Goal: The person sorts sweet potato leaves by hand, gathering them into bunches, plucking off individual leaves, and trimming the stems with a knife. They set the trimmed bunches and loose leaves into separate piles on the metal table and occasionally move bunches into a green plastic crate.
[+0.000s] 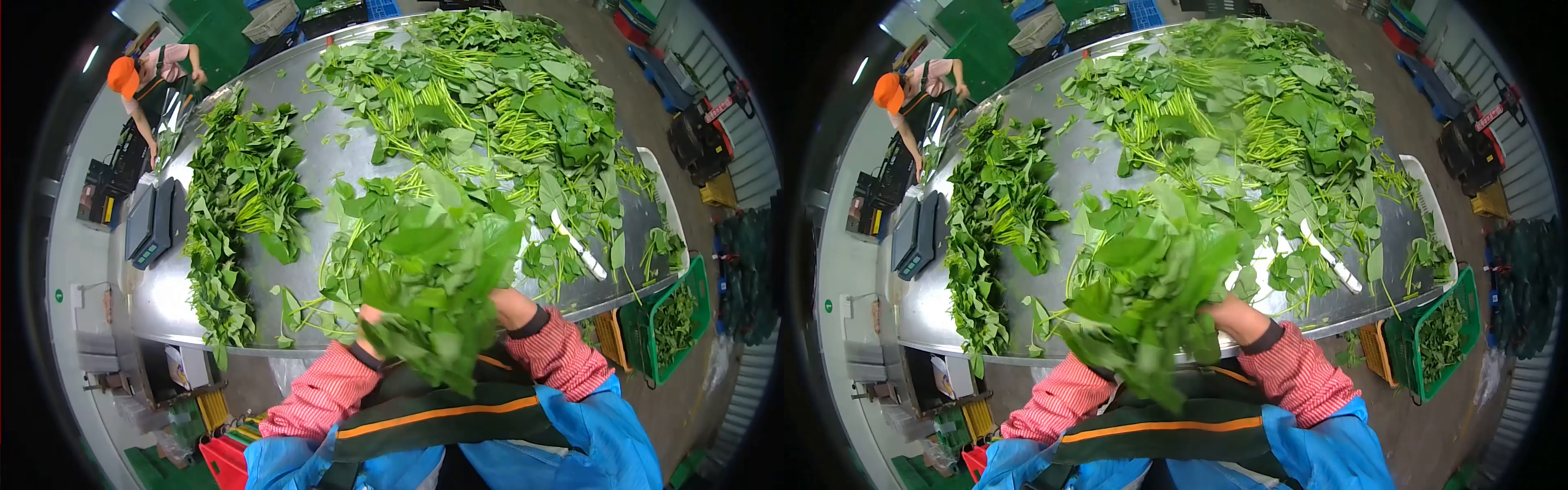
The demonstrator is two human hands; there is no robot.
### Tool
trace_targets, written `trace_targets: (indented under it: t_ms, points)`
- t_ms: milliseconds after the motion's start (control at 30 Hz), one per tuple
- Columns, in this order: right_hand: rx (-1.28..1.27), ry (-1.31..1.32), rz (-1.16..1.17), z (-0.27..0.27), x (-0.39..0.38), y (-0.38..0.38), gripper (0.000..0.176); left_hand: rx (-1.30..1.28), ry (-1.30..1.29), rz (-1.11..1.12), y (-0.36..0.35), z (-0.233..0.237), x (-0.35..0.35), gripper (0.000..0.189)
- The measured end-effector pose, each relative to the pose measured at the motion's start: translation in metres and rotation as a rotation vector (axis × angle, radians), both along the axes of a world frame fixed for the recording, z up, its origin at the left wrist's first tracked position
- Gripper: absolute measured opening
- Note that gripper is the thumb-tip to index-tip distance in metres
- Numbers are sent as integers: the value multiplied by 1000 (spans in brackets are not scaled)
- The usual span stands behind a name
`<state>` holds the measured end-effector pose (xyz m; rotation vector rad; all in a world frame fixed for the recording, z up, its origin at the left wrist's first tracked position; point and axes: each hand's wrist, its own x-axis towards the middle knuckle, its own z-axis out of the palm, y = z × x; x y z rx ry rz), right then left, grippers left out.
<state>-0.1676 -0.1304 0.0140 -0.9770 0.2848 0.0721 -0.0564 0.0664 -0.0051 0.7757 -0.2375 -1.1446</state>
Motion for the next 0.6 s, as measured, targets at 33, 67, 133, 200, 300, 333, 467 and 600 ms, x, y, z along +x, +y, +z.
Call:
trace_targets:
  t_ms: [33,67,133,200,300,333,467,600]
  points:
    - [-13,31,16,13,5,-1,35,-59,156,-1,0,3,10,35]
    - [-23,65,31,21,12,-1,37,-66,174,2,1,5,18,35]
    - [-98,33,115,24,29,4,39,-18,81,20,6,12,31,34]
    - [-258,-55,147,38,37,10,39,92,-127,39,14,18,35,33]
    - [-485,-118,183,44,60,23,35,298,-627,104,27,21,28,32]
    - [-536,-160,181,39,68,28,33,353,-791,139,28,19,27,32]
    - [-502,-296,72,21,85,46,36,480,-1271,347,27,-7,22,30]
    - [-446,-226,114,26,93,56,39,516,-1379,486,38,-30,28,29]
